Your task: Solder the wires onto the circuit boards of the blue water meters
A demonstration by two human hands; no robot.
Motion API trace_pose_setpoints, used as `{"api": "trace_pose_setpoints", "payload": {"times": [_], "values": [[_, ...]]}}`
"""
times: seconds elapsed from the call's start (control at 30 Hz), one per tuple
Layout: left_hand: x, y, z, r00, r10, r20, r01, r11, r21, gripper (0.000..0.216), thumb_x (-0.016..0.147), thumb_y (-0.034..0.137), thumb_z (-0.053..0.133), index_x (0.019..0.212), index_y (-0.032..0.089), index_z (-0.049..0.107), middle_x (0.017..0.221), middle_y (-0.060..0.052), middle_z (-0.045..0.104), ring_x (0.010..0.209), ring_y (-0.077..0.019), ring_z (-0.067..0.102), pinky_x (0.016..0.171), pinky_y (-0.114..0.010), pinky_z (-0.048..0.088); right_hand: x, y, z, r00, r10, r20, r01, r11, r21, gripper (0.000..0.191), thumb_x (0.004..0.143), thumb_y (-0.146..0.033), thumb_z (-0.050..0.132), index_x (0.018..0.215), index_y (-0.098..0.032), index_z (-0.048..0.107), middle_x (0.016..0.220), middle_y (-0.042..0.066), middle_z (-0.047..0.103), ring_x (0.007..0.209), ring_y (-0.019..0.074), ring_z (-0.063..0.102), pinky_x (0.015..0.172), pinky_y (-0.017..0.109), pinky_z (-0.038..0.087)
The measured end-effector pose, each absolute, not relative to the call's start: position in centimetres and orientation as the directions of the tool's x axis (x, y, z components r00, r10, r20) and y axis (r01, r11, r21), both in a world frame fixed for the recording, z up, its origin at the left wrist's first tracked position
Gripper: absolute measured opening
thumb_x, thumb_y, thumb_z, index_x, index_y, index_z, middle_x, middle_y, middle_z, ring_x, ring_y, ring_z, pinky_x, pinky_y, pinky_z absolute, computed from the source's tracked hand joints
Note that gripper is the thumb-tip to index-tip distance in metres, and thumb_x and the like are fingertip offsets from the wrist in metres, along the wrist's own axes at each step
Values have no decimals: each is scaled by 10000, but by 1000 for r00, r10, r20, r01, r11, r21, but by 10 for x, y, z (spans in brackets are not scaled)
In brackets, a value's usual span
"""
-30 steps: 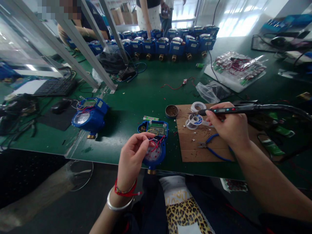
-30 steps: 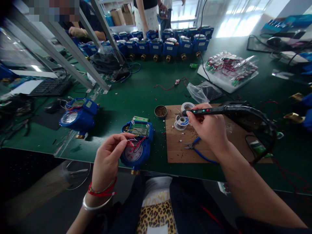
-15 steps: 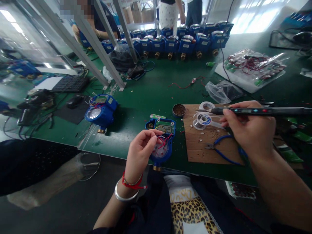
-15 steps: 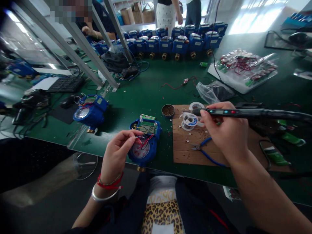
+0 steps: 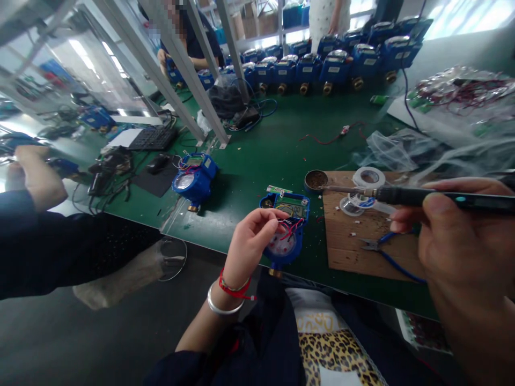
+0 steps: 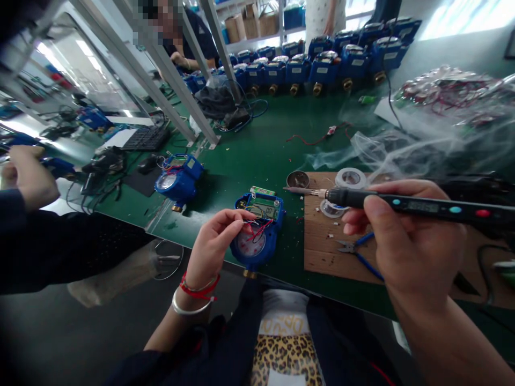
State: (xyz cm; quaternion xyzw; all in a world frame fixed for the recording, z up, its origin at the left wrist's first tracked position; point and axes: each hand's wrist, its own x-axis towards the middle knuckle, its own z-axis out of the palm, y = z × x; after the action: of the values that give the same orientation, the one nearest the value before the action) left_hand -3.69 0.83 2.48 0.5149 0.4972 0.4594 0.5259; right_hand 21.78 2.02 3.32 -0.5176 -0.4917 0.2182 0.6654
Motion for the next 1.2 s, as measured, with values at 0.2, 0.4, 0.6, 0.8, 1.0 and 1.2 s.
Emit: {"api": "trace_pose_setpoints", "payload": {"times": [0.2, 0.4, 0.6, 0.8, 1.0, 1.2], "values": [[-38, 10, 25, 85, 995, -58, 39, 54, 998, 152, 916, 292, 561, 860, 162, 616, 1062, -69, 690, 798, -125, 616, 738, -251, 498, 208, 17, 34, 343, 879, 331, -3, 353, -936, 136, 760, -261, 725, 867, -209, 658, 567, 9, 630, 413, 182, 579, 353, 305, 484], [-38, 10, 27, 79, 995, -66, 92, 58, 994, 178, 914, 312, 556, 887, 155, 634, 1051, -85, 695, 799, -139, 615, 698, -253, 500, 201, 7, 36, 201, 953, 227, -83, 247, -965, 114, 816, -257, 699, 913, -228, 647, 639, 10, 667, 501, 173, 623, 402, 279, 524], [-37, 10, 27, 81, 994, -71, 66, 65, 996, 157, 912, 303, 571, 875, 163, 631, 1053, -67, 688, 788, -125, 614, 674, -233, 491, 198, 3, 31, 100, 971, 218, -73, 226, -971, 127, 844, -250, 683, 958, -238, 627, 677, -1, 687, 524, 160, 644, 447, 260, 559], [-36, 10, 28, 66, 995, -78, 75, 73, 995, 163, 911, 305, 566, 850, 163, 617, 1034, -71, 695, 769, -125, 625, 653, -230, 494, 196, 2, 28, 55, 973, 223, -39, 225, -974, 133, 843, -248, 684, 963, -261, 627, 690, -15, 697, 525, 158, 660, 451, 255, 573], [-35, 10, 29, 69, 994, -82, 69, 77, 995, 153, 908, 296, 568, 853, 164, 620, 1037, -70, 698, 763, -123, 625, 646, -230, 493, 194, 2, 28, 26, 968, 248, -26, 249, -968, 147, 842, -234, 684, 973, -259, 623, 690, -23, 690, 538, 158, 667, 458, 257, 581], [-36, 10, 29, 70, 995, -69, 77, 64, 995, 156, 919, 295, 561, 874, 165, 635, 990, -59, 701, 760, -118, 617, 642, -227, 486, 194, 1, 28, 2, 966, 260, -19, 260, -965, 140, 855, -226, 674, 976, -255, 610, 678, -29, 685, 525, 151, 663, 461, 248, 576]]}}
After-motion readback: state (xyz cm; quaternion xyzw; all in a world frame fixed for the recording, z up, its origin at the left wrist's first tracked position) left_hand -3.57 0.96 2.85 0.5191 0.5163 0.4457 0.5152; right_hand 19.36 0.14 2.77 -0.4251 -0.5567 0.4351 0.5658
